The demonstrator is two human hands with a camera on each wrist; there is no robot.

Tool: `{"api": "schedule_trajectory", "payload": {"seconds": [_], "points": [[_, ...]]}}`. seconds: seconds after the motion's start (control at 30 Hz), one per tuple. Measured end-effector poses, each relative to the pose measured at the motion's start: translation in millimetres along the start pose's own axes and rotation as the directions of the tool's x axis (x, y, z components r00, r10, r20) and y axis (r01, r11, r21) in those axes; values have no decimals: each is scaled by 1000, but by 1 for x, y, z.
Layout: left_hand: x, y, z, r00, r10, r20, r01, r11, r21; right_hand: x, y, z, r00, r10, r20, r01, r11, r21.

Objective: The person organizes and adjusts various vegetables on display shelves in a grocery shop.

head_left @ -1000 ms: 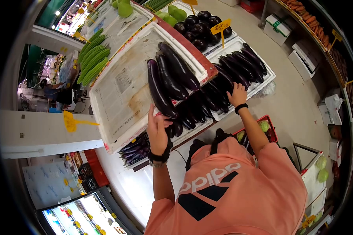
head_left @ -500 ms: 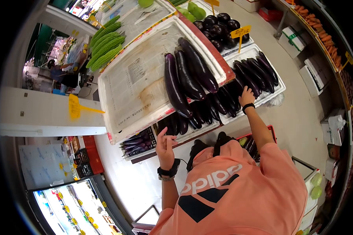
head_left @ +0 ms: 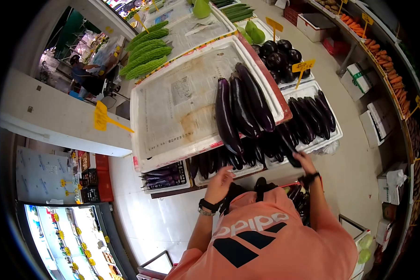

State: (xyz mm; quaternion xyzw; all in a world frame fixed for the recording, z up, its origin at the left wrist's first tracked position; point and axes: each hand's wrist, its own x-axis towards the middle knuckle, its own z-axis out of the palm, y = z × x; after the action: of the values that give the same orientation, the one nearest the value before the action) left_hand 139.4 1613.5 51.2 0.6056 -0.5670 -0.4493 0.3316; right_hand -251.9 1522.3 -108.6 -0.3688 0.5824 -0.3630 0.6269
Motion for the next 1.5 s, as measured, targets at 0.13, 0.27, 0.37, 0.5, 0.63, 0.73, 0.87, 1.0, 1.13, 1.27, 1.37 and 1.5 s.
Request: {"api": "schedule_trajectory", "payload": {"seconds": [0.13, 0.27, 0.37, 0.5, 0.63, 0.73, 0.87, 1.0, 1.13, 1.27, 1.37, 1.5], "points": [[11, -24, 26, 953, -46, 299, 5, 990, 138, -81, 9, 1, 976, 101, 193, -101, 995, -7], [15, -43, 35, 879, -54, 474, -10, 991, 130, -112, -41, 46, 838, 160, 521, -185, 983, -4], [12, -46, 27, 806, -119, 580, 80, 993, 92, -108, -69, 88, 741, 87, 666, -42, 996, -84], [-10, -37, 1, 881, -31, 472, 147, 966, -211, -92, -100, 131, 533, 56, 844, 9, 997, -71], [-41, -37, -21, 960, 58, 274, 13, 968, -250, -94, -131, 170, 376, 99, 921, -50, 995, -86], [-64, -34, -27, 992, 122, 17, -116, 970, -216, -85, -127, 199, 283, 112, 953, -113, 990, -83], [-91, -24, -21, 966, 101, -239, -187, 909, -373, -84, -121, 231, 239, 17, 971, -72, 997, 0], [-89, 22, -21, 905, 119, -409, -322, 820, -473, -85, -131, 252, 229, -22, 973, 86, 996, 2], [-72, 28, -37, 757, 95, -646, -377, 872, -313, -73, -118, 250, 206, -64, 977, 93, 995, 45], [-37, 62, -68, 764, -211, -610, -204, 817, -539, -54, -103, 206, 391, -153, 907, 537, 839, -91], [4, 70, -84, 808, -132, -574, -142, 902, -408, -24, -83, 151, 630, -198, 751, 666, 635, -392], [41, 112, -82, 934, -259, -245, -38, 609, -792, 28, -56, 60, 838, -475, 270, 526, 567, -634]]}}
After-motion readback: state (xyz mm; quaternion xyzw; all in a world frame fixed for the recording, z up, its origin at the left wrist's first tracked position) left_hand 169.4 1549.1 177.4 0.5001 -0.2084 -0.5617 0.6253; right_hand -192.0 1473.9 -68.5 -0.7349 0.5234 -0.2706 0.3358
